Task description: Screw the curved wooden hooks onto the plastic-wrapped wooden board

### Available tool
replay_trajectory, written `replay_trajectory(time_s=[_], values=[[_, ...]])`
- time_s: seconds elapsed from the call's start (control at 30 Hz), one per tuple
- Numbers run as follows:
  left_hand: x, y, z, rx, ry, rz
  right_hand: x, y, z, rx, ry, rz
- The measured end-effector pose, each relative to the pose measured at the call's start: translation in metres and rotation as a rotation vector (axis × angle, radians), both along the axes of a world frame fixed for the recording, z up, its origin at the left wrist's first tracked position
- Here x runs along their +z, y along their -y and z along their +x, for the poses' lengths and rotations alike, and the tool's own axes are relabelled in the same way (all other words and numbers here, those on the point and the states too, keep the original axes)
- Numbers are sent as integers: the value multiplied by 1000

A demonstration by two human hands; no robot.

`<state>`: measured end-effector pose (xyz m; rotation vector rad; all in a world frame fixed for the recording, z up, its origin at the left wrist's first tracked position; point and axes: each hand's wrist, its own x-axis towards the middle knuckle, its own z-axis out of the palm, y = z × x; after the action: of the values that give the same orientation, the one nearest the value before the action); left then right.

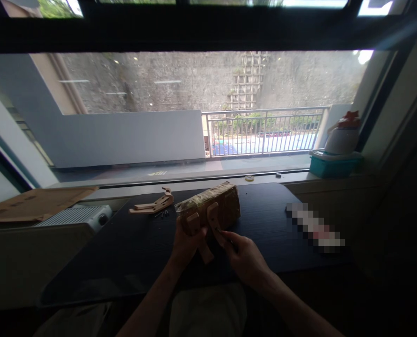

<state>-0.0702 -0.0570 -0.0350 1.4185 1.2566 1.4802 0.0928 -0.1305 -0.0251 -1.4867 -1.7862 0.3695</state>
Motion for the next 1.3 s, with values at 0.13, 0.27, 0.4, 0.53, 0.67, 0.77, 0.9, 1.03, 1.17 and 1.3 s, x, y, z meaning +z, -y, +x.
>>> replay_trajectory(time_s=[0.13,0.27,0.4,0.53,0.67,0.77,0.9,1.03,1.17,1.3], values=[[3,3,3,69,-18,-6,3,0,1,-19,66,17],[2,4,4,79,-41,1,14,4,1,-15,595,56],[-3,1,3,69,-36,5,21,5,-3,23,744,-8],[-3,2,1,18,-28,17,17,3,-4,21,475,-63],[0,3,2,20,-15,0,11,-1,0,41,33,-129],[-1,3,2,31,-24,0,11,-1,1,42,22,-127],[-3,1,1,36,-35,-4,20,3,-2,29,574,-57],[-4,2,1,20,-15,-22,28,7,-7,62,778,-52],[-4,2,0,-3,-8,-6,24,4,-2,52,458,-85],[-4,2,0,31,9,0,16,-6,5,87,-30,-173]])
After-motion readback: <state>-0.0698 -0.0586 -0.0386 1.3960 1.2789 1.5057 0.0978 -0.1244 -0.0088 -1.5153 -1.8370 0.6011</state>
